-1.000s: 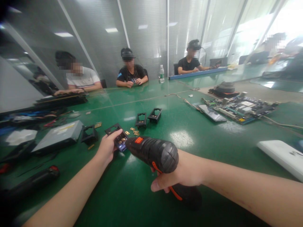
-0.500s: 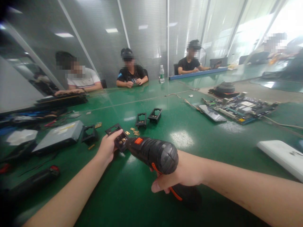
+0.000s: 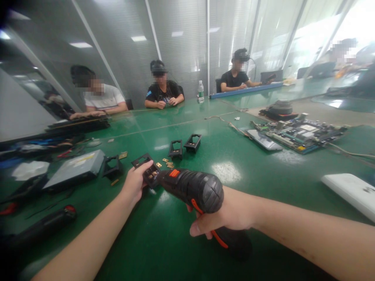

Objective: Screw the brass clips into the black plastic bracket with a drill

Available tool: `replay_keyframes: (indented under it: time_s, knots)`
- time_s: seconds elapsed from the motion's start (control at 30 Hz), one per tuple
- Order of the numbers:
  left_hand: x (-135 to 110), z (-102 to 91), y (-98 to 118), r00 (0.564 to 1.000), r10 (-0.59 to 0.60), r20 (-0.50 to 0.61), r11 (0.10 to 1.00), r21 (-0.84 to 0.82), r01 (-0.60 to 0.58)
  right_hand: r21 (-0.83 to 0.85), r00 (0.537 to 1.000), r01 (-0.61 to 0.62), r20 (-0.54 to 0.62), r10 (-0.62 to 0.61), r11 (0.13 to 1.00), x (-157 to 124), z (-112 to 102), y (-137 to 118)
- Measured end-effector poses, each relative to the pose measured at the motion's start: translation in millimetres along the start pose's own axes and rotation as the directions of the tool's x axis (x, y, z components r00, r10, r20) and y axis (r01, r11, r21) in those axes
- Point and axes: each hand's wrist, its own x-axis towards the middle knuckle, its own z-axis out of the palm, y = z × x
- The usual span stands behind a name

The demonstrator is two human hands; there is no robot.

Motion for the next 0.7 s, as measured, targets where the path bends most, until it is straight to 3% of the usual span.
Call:
replay_keyframes:
  time_s: [0.7]
  knots:
    - [-5.1, 1.0, 5.2, 1.0, -0.007, -0.012, 1.0, 0.013, 0.007, -0.011, 1.0, 0.021, -0.01, -0.021, 1.0, 3.3, -3.4, 9.0]
